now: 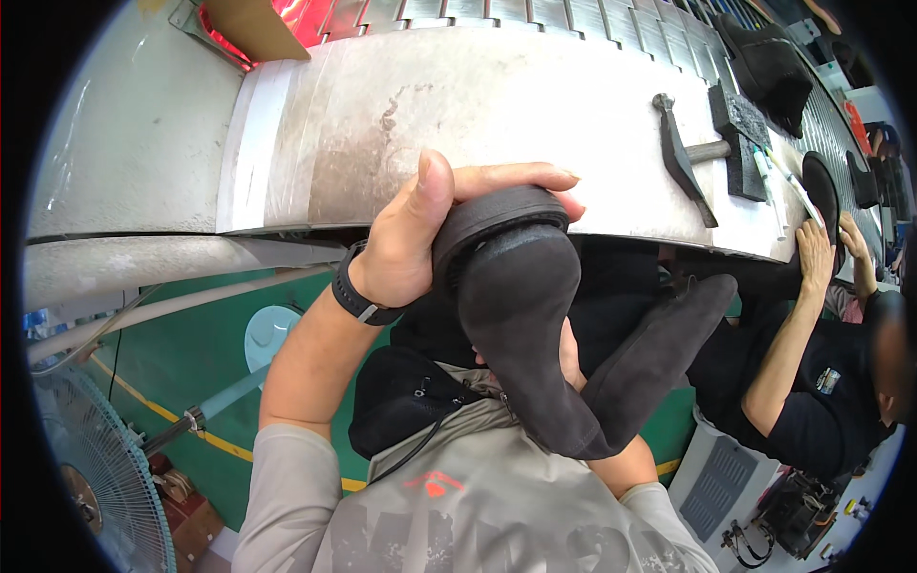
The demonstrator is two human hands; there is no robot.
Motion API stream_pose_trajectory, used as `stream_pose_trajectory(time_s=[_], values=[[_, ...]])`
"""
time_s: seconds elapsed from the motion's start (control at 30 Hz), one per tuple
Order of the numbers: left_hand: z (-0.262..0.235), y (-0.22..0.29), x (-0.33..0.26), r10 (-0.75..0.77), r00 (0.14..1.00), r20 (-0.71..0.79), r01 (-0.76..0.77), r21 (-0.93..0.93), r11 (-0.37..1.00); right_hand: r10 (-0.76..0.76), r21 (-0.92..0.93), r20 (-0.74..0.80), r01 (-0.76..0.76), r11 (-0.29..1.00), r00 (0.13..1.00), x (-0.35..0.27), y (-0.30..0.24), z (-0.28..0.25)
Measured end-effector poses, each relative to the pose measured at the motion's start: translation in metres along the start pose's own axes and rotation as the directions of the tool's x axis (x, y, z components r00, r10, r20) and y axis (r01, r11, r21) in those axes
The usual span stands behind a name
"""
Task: The person picks up a boot and a sole from a conveyor belt, aligns them, and presses the edges of the boot against the sole by hand. They rotate the boot to check the seal around the entire perimeter before placing the assembled boot back onto the moving conveyor belt.
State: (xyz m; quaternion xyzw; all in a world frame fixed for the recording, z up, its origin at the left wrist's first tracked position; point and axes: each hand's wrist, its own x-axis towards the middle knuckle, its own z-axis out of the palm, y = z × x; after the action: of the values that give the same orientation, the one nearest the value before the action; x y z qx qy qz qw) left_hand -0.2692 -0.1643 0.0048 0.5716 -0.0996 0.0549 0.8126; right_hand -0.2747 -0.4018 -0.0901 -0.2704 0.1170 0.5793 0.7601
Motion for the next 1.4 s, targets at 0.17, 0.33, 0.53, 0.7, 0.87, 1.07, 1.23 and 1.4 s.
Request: stream_pose_trajectory(time_s=[0.17,0.33,0.53,0.7,0.87,1.07,1.23,1.4], values=[[-0.002,0.001,0.000,0.007,1.000,0.020,-0.008,0.022,1.000,0.008,0.016,-0.043,-0.007,1.000,0.999,0.002,-0.005,0.007],[-0.003,-0.003,-0.001,0.008,1.000,0.021,-0.008,0.004,1.000,-0.050,0.012,-0.044,0.050,0.999,0.998,0.004,0.002,0.005],[-0.003,-0.004,0.000,0.002,1.000,0.026,-0.003,0.025,1.000,0.048,0.230,-0.001,-0.047,0.972,0.999,0.002,0.000,0.000],[-0.002,-0.003,0.001,-0.006,1.000,0.024,0.006,0.023,1.000,0.031,0.161,0.047,-0.039,0.986,0.998,0.006,-0.001,-0.012],[-0.002,-0.003,0.001,-0.005,1.000,0.028,0.005,0.019,1.000,0.000,0.037,0.093,-0.003,0.999,0.996,0.006,-0.002,-0.005],[0.001,-0.001,0.001,0.020,1.000,0.024,-0.020,0.003,1.000,-0.058,0.200,-0.082,0.073,0.977,0.995,0.005,0.000,0.008],[0.001,-0.003,0.002,0.017,1.000,0.026,-0.017,-0.013,1.000,-0.082,0.086,-0.032,0.084,0.993,0.996,0.005,-0.002,0.010],[0.000,-0.002,0.002,-0.025,0.999,0.028,0.024,0.021,0.999,-0.067,0.059,-0.035,0.069,0.996,0.997,0.004,-0.005,0.013]])
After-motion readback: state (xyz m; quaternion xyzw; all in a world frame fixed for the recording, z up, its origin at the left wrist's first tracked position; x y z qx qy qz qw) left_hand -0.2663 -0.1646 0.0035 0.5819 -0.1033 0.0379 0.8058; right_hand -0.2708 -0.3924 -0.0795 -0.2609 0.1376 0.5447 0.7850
